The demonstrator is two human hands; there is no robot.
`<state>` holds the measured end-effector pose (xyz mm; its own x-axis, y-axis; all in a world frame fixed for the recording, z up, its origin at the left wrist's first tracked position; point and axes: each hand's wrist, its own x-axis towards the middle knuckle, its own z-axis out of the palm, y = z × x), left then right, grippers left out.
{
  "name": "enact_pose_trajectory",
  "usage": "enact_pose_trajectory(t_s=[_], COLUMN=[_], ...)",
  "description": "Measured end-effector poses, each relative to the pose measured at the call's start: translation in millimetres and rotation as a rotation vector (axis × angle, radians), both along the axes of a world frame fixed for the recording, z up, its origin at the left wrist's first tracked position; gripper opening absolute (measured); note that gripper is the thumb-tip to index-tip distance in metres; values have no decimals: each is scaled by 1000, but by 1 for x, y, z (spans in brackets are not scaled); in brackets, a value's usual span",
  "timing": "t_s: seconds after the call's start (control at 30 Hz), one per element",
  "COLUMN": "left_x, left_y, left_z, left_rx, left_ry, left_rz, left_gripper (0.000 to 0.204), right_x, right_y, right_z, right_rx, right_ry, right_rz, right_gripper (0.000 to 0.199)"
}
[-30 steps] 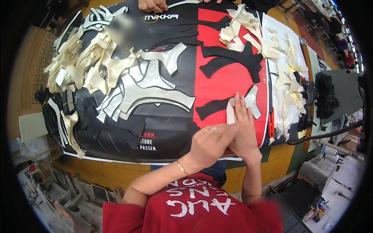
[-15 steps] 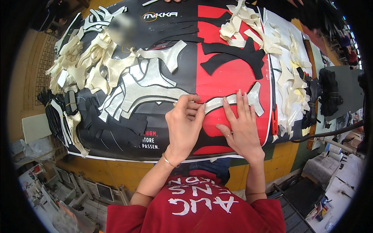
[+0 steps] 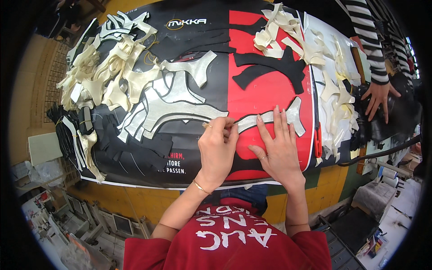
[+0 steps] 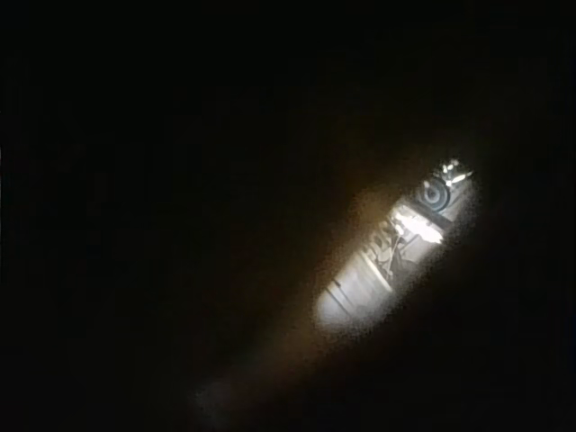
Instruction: The person repeatedly picks small off-white foam-like pieces from a pile and places them onto a red and black mat, aligning each piece by hand. The person handles the pieces one at a time, adjusting their position on the mat throughout the clip.
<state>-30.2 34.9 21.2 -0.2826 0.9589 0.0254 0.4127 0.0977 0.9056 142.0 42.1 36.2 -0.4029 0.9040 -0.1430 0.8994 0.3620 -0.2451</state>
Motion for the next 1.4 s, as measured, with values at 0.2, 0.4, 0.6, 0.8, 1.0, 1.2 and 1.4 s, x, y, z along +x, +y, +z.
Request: enact_pose_trajectory(t_s=[0.2, 0.4, 0.6, 0.8, 1.0, 1.2, 1.4], left_x=[-4, -15, -18, 4, 22, 20, 21], left_y=[-6, -19, -22, -8, -1, -5, -5], left_z=[-3, -7, -13, -16, -22, -25, -28], left_rx=[246, 62, 29, 87, 120, 174, 208], left_ry=[493, 710, 724, 727, 672, 621, 569], left_rz=[-200, -595, -597, -508, -527, -484, -471], left_gripper=[24, 67, 78, 81, 78, 77, 75], right_x=[0, 0, 2, 25, 45, 66, 84], right_y=[-1, -2, -2, 10, 38, 58, 60], right_z=[0, -10, -20, -18, -18, -9, -20], right_rx=[28, 55, 121, 326, 522, 83, 33], right_ry=[11, 10, 87, 101, 135, 248, 568], right_rz=[5, -36, -41, -114, -471, -657, -569], right_gripper=[69, 66, 64, 51, 56, 65, 63])
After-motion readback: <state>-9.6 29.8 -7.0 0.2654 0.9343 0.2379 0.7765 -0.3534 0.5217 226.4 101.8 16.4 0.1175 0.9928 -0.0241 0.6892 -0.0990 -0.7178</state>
